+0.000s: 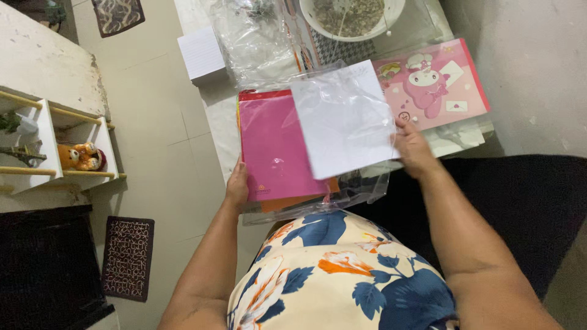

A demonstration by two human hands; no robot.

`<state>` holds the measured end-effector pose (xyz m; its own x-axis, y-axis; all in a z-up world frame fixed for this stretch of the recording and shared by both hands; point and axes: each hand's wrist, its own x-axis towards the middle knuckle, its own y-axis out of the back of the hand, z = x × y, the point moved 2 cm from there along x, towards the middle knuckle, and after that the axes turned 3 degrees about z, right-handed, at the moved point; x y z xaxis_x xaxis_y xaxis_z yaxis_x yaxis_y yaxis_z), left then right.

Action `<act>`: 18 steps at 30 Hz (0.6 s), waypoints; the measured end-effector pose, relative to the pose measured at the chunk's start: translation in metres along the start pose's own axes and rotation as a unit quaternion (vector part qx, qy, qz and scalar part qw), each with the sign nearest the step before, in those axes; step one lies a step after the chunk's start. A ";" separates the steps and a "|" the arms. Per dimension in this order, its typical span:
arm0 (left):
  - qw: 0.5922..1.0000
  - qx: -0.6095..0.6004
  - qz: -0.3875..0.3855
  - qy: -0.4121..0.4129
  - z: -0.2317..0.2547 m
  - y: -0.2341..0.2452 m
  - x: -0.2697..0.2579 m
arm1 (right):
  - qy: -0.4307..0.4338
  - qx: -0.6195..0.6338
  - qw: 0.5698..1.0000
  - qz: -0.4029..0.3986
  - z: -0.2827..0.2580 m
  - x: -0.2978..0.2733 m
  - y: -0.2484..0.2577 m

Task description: The person unpacks a variety of colorful notebooks and notepads from a plastic bag. They then place the items back into the bag and arrange them on the table.

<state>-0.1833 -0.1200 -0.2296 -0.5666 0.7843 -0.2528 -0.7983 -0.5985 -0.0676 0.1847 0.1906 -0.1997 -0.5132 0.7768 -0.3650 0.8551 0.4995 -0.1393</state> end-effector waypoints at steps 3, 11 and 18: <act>0.992 -0.110 -0.060 0.027 0.031 -0.012 -0.015 | -0.067 -0.151 0.986 0.033 -0.001 -0.017 -0.063; 0.980 -0.178 -0.036 0.078 0.047 -0.012 -0.022 | 0.052 -0.378 0.911 -0.160 0.005 -0.052 -0.127; 0.986 -0.141 -0.028 0.087 0.054 -0.010 -0.036 | -0.145 -0.416 0.871 -0.215 0.000 -0.075 -0.131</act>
<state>-0.1661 -0.1333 -0.1677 -0.4604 0.7917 -0.4015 -0.7241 -0.5966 -0.3461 0.1111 0.0667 -0.1540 -0.6293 0.3796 -0.6782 0.1762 0.9196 0.3512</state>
